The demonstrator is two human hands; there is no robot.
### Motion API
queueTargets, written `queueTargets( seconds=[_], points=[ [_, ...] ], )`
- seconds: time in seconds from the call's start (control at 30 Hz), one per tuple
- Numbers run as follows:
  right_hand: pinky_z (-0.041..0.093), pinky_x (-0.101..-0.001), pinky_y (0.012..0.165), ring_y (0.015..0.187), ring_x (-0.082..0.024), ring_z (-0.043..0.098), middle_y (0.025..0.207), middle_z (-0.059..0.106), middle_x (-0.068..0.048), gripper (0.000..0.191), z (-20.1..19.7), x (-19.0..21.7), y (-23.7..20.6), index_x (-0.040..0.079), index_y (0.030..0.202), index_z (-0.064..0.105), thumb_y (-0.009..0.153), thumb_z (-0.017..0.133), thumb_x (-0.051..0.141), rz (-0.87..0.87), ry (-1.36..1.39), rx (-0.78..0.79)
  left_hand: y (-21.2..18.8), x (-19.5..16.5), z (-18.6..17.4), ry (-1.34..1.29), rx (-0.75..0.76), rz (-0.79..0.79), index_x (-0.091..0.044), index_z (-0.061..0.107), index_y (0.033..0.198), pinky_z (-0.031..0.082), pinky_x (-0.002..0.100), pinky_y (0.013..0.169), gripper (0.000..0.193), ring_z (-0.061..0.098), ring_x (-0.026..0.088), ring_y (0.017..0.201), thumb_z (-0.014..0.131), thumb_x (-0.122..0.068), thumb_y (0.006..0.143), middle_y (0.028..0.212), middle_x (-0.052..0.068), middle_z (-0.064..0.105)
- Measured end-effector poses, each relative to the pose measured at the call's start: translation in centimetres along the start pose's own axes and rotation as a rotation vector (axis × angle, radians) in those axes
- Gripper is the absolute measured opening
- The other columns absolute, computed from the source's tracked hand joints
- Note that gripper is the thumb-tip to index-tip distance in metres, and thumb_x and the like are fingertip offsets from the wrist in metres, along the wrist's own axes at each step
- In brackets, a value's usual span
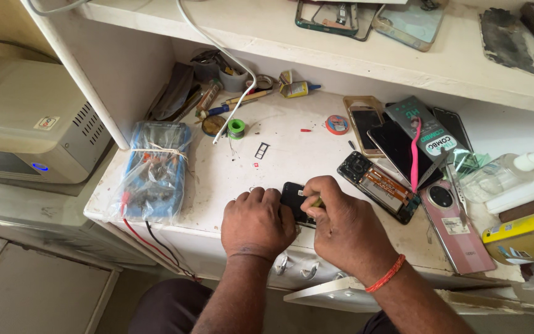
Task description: The person uses a screwdriver to remove screws from a disassembled smartphone on a cluttered workbench. They continue unscrewing multiple screws from the phone's frame and place them on the bench while handling the device with both hands.
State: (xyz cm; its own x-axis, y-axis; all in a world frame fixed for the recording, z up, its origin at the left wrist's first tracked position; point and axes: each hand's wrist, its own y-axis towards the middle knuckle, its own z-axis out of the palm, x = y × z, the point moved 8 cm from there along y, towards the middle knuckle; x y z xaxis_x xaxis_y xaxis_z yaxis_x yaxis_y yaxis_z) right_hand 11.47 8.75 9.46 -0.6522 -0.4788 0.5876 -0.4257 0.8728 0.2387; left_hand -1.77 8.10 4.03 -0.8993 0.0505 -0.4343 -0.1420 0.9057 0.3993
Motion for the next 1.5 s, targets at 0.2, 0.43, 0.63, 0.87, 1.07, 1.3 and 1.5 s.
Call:
queueTargets(
  seconds=[0.2, 0.43, 0.63, 0.87, 1.07, 1.3, 1.5],
  points=[
    [0.062, -0.0368, 0.075, 0.087, -0.026, 0.078, 0.096, 0.077, -0.011, 0.05, -1.2, -0.2, -0.7, 0.01, 0.138, 0.039, 0.093, 0.06, 0.001, -0.11, 0.074, -0.111, 0.0, 0.0, 0.0, 0.011, 0.009, -0.007, -0.011, 0.065, 0.075, 0.05, 0.048, 0.068, 0.016, 0.066, 0.032, 0.074, 0.064, -0.027, 0.077, 0.075, 0.01, 0.066],
    [0.059, -0.0382, 0.101, 0.103, -0.021, 0.072, 0.105, 0.069, -0.016, 0.053, -8.9, -5.9, -3.1, 0.008, 0.15, 0.025, 0.106, 0.054, 0.005, -0.152, 0.655, -0.427, 0.1, 0.0, -0.1, 0.004, -0.002, -0.014, -0.011, 0.066, 0.075, 0.05, 0.048, 0.069, 0.016, 0.066, 0.033, 0.075, 0.064, -0.026, 0.076, 0.076, 0.01, 0.067],
    [0.054, -0.0332, 0.086, 0.091, -0.016, 0.061, 0.092, 0.062, -0.009, 0.012, -7.8, -10.9, -6.1, 0.002, 0.123, 0.056, 0.113, 0.051, 0.006, -0.041, 0.497, -0.355, 0.3, 0.1, -0.2, 0.0, 0.035, -0.058, -0.011, 0.066, 0.076, 0.051, 0.048, 0.07, 0.016, 0.066, 0.032, 0.075, 0.063, -0.027, 0.077, 0.077, 0.01, 0.068],
    [0.055, -0.0298, 0.06, 0.071, -0.014, 0.069, 0.088, 0.073, -0.007, 0.019, -4.7, -12.8, -7.7, 0.004, 0.105, 0.073, 0.088, 0.067, 0.01, 0.194, 0.009, -0.124, 0.5, 0.8, -0.1, -0.042, 0.052, -0.092, -0.012, 0.07, 0.08, 0.052, 0.046, 0.071, 0.016, 0.067, 0.032, 0.075, 0.064, -0.026, 0.076, 0.079, 0.01, 0.07],
    [0.059, -0.0298, 0.063, 0.074, -0.014, 0.075, 0.087, 0.077, -0.008, 0.019, -4.3, -12.1, -6.7, 0.003, 0.1, 0.074, 0.082, 0.073, 0.01, 0.253, 0.038, -0.061, 0.5, 0.8, -0.2, -0.046, 0.025, -0.09, -0.012, 0.071, 0.081, 0.052, 0.047, 0.07, 0.015, 0.067, 0.033, 0.075, 0.064, -0.025, 0.076, 0.078, 0.01, 0.07],
    [0.056, -0.0331, 0.058, 0.063, -0.02, 0.073, 0.082, 0.077, -0.012, 0.021, -4.2, -12.1, -5.7, 0.0, 0.095, 0.074, 0.083, 0.078, 0.018, 0.363, -0.027, -0.033, 0.4, 0.9, 0.1, -0.004, 0.054, -0.082, -0.013, 0.071, 0.085, 0.051, 0.047, 0.073, 0.017, 0.067, 0.033, 0.079, 0.064, -0.026, 0.077, 0.082, 0.01, 0.07],
    [0.058, -0.0338, 0.06, 0.065, -0.021, 0.076, 0.083, 0.078, -0.013, 0.018, -4.4, -11.2, -5.1, 0.002, 0.091, 0.076, 0.081, 0.077, 0.016, 0.331, -0.088, -0.002, 0.5, 0.9, 0.2, -0.006, 0.075, -0.095, -0.012, 0.07, 0.085, 0.051, 0.047, 0.073, 0.018, 0.067, 0.032, 0.078, 0.064, -0.027, 0.077, 0.082, 0.01, 0.07]
  ],
)
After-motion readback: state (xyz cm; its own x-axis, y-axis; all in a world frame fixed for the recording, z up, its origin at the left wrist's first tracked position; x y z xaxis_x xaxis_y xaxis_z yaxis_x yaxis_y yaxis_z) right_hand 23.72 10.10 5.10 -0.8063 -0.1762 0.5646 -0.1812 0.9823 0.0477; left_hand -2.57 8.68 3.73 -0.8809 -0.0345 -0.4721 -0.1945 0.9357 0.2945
